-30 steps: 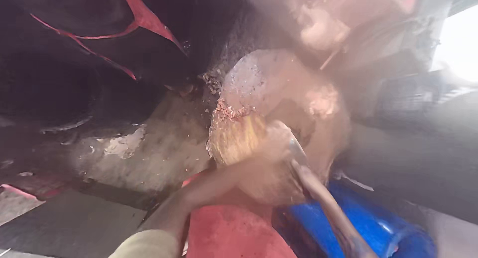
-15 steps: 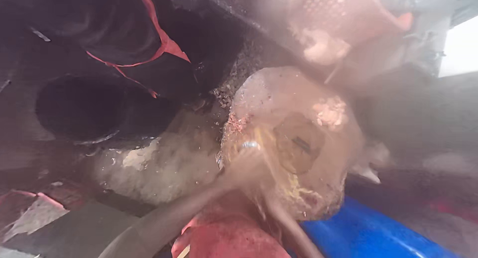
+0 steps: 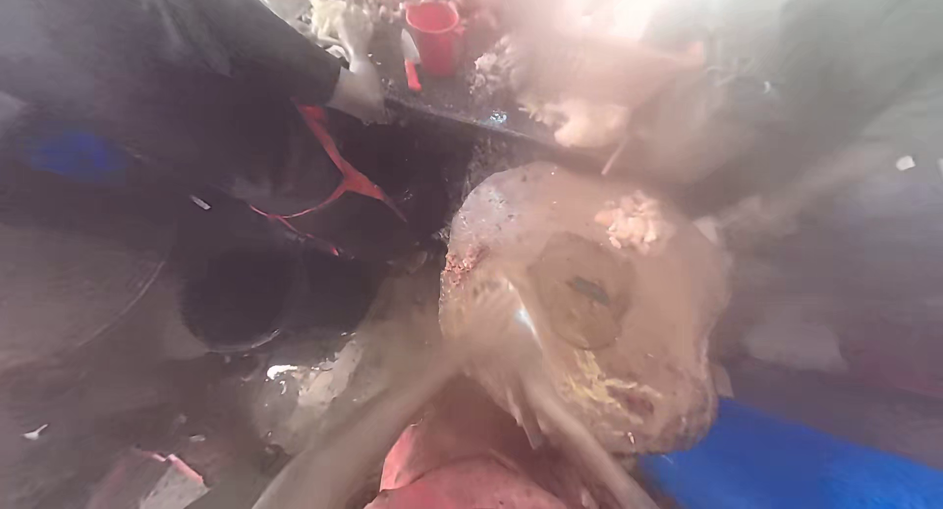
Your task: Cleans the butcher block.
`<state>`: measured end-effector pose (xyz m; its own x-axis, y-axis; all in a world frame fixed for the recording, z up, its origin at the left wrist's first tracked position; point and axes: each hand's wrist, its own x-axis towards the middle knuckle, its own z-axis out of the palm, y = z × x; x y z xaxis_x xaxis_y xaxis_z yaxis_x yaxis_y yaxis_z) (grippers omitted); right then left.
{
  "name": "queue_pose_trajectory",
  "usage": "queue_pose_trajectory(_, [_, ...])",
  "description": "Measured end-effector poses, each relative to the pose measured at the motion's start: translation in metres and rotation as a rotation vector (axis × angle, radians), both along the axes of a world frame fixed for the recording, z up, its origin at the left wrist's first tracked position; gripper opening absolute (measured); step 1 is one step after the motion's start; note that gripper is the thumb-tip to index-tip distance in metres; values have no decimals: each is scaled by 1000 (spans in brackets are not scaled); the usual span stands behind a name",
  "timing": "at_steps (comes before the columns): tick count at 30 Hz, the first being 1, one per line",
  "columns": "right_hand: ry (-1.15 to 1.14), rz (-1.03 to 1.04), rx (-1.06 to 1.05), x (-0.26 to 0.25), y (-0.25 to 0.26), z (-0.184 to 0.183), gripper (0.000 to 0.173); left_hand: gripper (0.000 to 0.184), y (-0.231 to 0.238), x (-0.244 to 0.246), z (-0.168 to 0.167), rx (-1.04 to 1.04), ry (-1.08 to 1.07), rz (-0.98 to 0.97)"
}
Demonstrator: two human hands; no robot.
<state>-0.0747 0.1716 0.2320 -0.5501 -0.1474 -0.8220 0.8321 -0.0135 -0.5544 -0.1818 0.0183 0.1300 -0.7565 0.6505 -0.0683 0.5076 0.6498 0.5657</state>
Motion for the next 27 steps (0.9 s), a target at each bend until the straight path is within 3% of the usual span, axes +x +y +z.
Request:
queue_pose_trajectory(3, [-172, -109, 178, -39, -33, 103, 33, 63, 4, -55, 9, -108, -39, 16])
queue_pose_trajectory(5, [1, -42, 14, -17, -15, 45, 33, 63, 1, -29, 16, -98, -28, 15])
queue_pose_trajectory(7, [71, 181, -80, 27, 4, -19, 42, 67, -19, 41, 18, -64, -24, -6])
queue_pose_trajectory(9, [69, 355, -32, 67, 4, -40, 43, 68, -49, 101, 18, -93, -38, -66])
queue_pose_trajectory(10, [54, 389, -23, 72, -4, -42, 43, 68, -65, 108, 18, -114, -49, -116])
queue_pose_trajectory(12, [19, 260, -24, 56, -34, -37, 40, 62, -84, 75, 21, -79, -70, -158])
queue_pose_trajectory(16, [-84, -135, -95, -26, -92, -20, 42, 59, -78, -48, 18, -46, -120, -257])
queue_pose_trajectory(19, [-92, -136, -26, 6, -121, -28, 46, 58, -111, -25, 22, 38, -157, -351])
queue_pose_trajectory(22, [-119, -108, 62, 37, -154, -26, 39, 58, -160, 3, 26, 5, -195, -465])
queue_pose_trajectory(24, [-89, -218, -25, 17, -175, -31, 39, 56, -170, -33, 30, 5, -227, -530])
queue_pose_trajectory(27, [-76, -537, -169, -56, -198, -29, 46, 51, -142, -125, 17, 75, -147, -641])
